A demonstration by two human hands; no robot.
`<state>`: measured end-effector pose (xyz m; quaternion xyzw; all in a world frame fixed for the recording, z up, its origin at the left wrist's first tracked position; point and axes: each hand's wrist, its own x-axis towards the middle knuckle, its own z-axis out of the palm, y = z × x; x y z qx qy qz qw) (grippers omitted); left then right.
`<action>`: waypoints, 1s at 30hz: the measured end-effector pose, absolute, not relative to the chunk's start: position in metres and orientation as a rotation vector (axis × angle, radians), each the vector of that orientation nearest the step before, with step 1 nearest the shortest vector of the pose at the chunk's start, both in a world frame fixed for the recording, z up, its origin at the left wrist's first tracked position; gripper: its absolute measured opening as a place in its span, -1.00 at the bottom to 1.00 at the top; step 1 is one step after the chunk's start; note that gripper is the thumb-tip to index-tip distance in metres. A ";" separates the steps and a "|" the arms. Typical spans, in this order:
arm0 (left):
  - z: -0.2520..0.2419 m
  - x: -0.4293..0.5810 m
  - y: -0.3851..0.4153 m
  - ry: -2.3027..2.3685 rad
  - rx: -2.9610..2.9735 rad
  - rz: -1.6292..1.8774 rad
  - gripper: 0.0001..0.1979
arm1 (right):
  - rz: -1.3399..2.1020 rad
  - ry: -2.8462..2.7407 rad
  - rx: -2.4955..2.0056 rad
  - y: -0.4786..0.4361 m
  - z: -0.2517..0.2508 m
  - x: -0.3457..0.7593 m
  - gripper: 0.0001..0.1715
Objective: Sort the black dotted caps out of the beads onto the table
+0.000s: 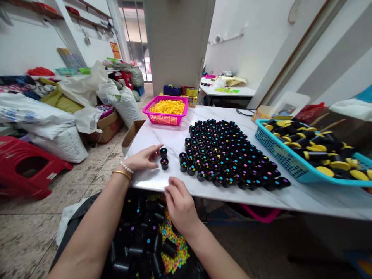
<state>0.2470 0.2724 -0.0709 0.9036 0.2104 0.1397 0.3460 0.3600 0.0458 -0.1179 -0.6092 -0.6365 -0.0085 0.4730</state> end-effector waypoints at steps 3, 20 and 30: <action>-0.067 0.251 0.266 0.544 2.408 0.321 0.06 | 0.024 -1.595 -1.462 0.014 -0.120 0.370 -0.75; -0.062 0.327 0.281 0.801 2.538 0.240 -0.14 | -0.029 -1.564 -1.666 -0.048 -0.134 0.419 -0.78; -0.059 0.347 0.274 0.595 2.660 0.241 -0.73 | 0.060 -1.586 -1.699 -0.052 -0.138 0.416 -0.79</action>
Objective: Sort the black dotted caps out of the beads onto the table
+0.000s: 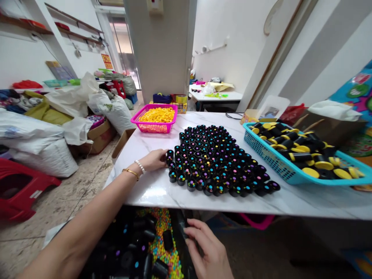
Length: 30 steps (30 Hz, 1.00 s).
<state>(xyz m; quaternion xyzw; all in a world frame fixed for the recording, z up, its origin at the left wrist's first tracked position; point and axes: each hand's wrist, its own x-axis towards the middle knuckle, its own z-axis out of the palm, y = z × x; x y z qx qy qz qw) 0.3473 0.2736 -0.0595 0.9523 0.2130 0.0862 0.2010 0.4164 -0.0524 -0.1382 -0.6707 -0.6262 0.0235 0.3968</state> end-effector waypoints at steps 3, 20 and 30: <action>-0.063 0.348 0.271 0.616 2.641 0.239 -0.66 | 0.128 -1.585 -1.695 -0.053 -0.138 0.406 -0.79; -0.066 0.346 0.253 0.839 2.219 0.343 -0.54 | 0.200 -1.669 -1.635 -0.045 -0.143 0.385 -0.76; -0.071 0.240 0.167 0.772 2.525 0.682 -0.67 | 0.264 -1.874 -1.895 -0.041 -0.141 0.371 -0.72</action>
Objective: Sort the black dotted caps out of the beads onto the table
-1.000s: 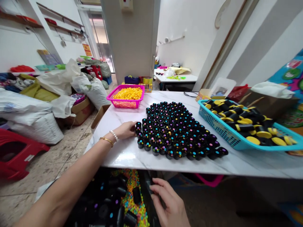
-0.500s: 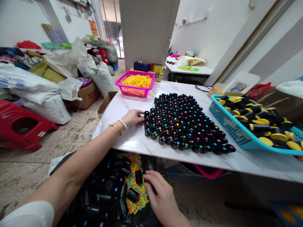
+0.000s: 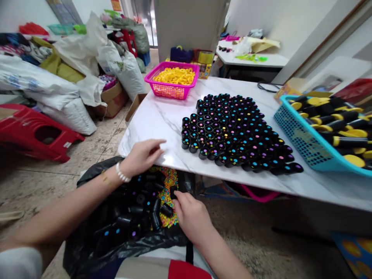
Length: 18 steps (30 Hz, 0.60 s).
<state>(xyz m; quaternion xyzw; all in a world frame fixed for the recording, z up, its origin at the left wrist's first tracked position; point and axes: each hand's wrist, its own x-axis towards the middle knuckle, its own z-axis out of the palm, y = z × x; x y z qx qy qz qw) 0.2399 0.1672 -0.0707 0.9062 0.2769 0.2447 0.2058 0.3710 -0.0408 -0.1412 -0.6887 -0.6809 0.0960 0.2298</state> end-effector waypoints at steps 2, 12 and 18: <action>-0.084 0.215 0.133 0.620 2.648 0.616 -0.73 | 0.271 -1.994 -2.169 -0.030 -0.143 0.357 -0.64; -0.132 0.201 0.087 0.632 2.998 0.060 -0.79 | 0.105 -2.381 -2.226 0.002 -0.159 0.328 -0.72; -0.126 0.201 0.087 0.615 3.027 -0.028 -0.81 | 0.197 -2.488 -1.986 0.010 -0.159 0.336 -0.71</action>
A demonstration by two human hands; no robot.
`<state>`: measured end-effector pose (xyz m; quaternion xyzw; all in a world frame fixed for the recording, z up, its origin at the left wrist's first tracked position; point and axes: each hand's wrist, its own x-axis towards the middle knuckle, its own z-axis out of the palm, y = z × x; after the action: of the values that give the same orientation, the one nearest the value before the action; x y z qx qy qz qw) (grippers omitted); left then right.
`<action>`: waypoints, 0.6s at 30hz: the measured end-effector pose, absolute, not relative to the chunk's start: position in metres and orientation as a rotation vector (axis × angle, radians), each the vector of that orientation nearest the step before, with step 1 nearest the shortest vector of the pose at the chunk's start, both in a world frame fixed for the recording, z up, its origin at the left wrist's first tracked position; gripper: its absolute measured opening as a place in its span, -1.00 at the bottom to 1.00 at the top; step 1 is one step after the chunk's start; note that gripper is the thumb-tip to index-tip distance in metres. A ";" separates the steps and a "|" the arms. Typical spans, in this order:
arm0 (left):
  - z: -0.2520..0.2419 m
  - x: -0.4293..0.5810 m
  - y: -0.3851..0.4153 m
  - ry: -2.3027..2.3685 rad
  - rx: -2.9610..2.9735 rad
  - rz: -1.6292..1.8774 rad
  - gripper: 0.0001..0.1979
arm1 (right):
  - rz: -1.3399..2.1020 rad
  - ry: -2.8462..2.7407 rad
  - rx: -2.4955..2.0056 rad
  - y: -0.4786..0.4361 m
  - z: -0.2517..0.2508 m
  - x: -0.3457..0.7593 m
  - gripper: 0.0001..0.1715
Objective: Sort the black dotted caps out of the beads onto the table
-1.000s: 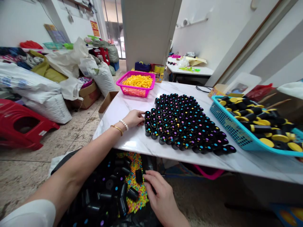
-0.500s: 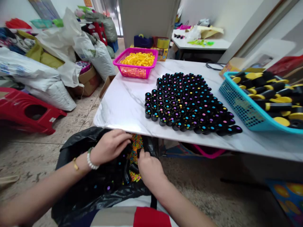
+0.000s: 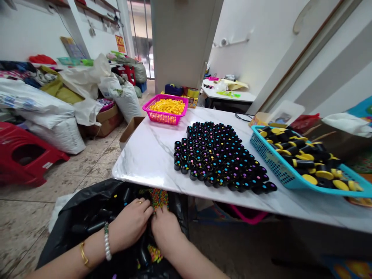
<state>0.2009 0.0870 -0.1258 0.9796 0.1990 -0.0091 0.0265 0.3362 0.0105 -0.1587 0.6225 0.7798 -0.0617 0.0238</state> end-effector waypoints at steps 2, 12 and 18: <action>-0.123 0.196 0.085 0.616 2.991 -0.048 -0.80 | -0.344 2.411 2.046 0.008 -0.150 0.345 -0.71; -0.115 0.186 0.091 0.627 2.803 -0.077 -0.77 | -1.758 2.539 2.496 -0.018 -0.137 0.372 -0.69; -0.116 0.183 0.087 0.579 2.571 0.226 -0.25 | -2.342 2.016 2.727 -0.014 -0.136 0.367 -0.56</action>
<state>0.1827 0.0871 -0.1160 0.9422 0.2122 0.0828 0.2456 0.3673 -0.0139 -0.1356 0.5838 0.4316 -0.5015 -0.4705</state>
